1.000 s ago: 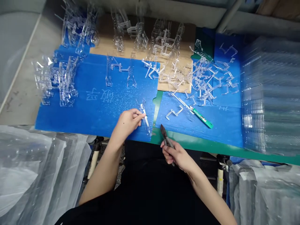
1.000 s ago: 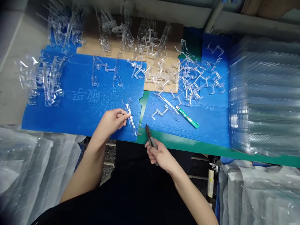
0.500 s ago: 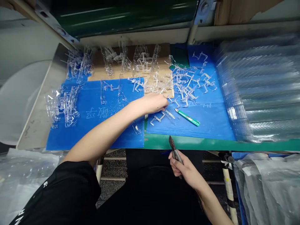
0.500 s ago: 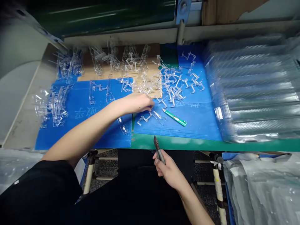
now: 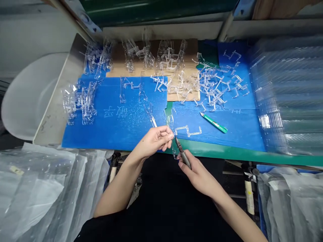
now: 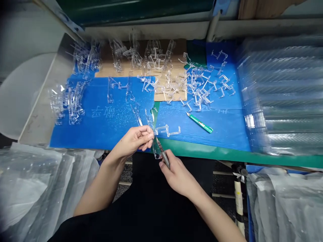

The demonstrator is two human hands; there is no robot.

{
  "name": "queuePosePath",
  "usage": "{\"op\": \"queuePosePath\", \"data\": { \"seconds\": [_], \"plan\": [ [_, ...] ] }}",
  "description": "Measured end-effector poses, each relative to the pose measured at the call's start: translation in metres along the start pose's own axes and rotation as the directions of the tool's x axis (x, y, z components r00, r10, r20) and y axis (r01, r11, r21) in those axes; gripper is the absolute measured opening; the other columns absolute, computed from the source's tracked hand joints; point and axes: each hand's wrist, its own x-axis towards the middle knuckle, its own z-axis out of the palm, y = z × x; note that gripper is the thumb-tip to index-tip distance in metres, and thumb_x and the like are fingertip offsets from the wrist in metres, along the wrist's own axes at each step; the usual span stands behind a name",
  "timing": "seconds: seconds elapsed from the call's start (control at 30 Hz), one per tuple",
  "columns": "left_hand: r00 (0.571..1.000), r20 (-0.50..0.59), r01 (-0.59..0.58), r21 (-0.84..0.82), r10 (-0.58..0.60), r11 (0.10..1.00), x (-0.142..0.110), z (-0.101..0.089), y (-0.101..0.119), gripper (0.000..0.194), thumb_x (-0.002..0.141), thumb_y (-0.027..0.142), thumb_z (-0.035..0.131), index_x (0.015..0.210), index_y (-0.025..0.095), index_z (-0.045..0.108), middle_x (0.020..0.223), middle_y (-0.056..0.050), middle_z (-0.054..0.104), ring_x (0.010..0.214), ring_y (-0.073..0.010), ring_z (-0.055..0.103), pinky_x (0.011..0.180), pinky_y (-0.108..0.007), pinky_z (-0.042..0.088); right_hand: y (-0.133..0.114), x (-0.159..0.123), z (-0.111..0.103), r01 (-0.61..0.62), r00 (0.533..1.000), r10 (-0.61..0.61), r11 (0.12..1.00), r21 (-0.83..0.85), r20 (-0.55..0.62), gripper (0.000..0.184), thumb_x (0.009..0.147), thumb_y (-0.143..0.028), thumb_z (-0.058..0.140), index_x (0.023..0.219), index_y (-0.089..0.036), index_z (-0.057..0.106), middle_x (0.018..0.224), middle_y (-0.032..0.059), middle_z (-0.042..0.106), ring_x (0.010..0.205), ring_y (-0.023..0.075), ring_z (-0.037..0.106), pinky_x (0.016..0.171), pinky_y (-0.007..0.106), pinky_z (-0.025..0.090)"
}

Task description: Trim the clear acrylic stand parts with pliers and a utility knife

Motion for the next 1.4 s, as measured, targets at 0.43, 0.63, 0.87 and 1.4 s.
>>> {"op": "queuePosePath", "data": {
  "seconds": [0.43, 0.63, 0.87, 1.4],
  "plan": [
    [0.999, 0.025, -0.035, -0.053, 0.036, 0.998, -0.008, -0.018, -0.017, 0.031, 0.104, 0.044, 0.072, 0.093, 0.016, 0.063, 0.071, 0.002, 0.068, 0.051, -0.0053, 0.055, 0.053, -0.019, 0.04, -0.014, 0.006, 0.009, -0.06, 0.998, 0.061, 0.998, -0.029, 0.017, 0.01, 0.112, -0.036, 0.05, 0.113, -0.026, 0.053, 0.105, -0.0003, 0.062, 0.096, 0.0207, 0.057, 0.09, 0.036, 0.042],
    [0.999, 0.037, -0.033, -0.055, 0.035, 0.998, -0.009, -0.02, -0.016, 0.033, 0.104, 0.044, 0.072, 0.09, 0.016, 0.061, 0.07, 0.002, 0.067, 0.051, -0.0055, 0.055, 0.054, -0.019, 0.041, -0.018, 0.011, 0.006, -0.074, 0.996, 0.073, 0.997, 0.023, 0.05, 0.011, 0.111, -0.035, 0.05, 0.113, -0.025, 0.054, 0.099, -0.0014, 0.057, 0.087, 0.0184, 0.053, 0.085, 0.035, 0.043],
    [0.998, 0.056, -0.02, -0.027, 0.021, 0.999, -0.008, -0.02, -0.012, 0.031, 0.104, 0.041, 0.072, 0.089, 0.016, 0.062, 0.072, 0.002, 0.068, 0.053, -0.0053, 0.055, 0.056, -0.019, 0.042, -0.024, 0.01, 0.0, -0.086, 0.992, 0.087, 0.996, -0.014, 0.089, 0.014, 0.112, -0.038, 0.05, 0.108, -0.024, 0.051, 0.1, -0.0001, 0.057, 0.087, 0.0187, 0.053, 0.085, 0.037, 0.043],
    [0.997, 0.073, 0.028, -0.009, -0.027, 1.0, -0.001, -0.015, -0.009, 0.034, 0.104, 0.044, 0.072, 0.088, 0.017, 0.061, 0.07, 0.002, 0.065, 0.052, -0.0057, 0.052, 0.055, -0.02, 0.04, -0.013, 0.01, -0.013, -0.096, 0.982, 0.086, 0.994, 0.055, 0.167, 0.015, 0.112, -0.04, 0.049, 0.112, -0.025, 0.053, 0.096, 0.0002, 0.055, 0.077, 0.0162, 0.05, 0.075, 0.034, 0.05]
  ]
}}
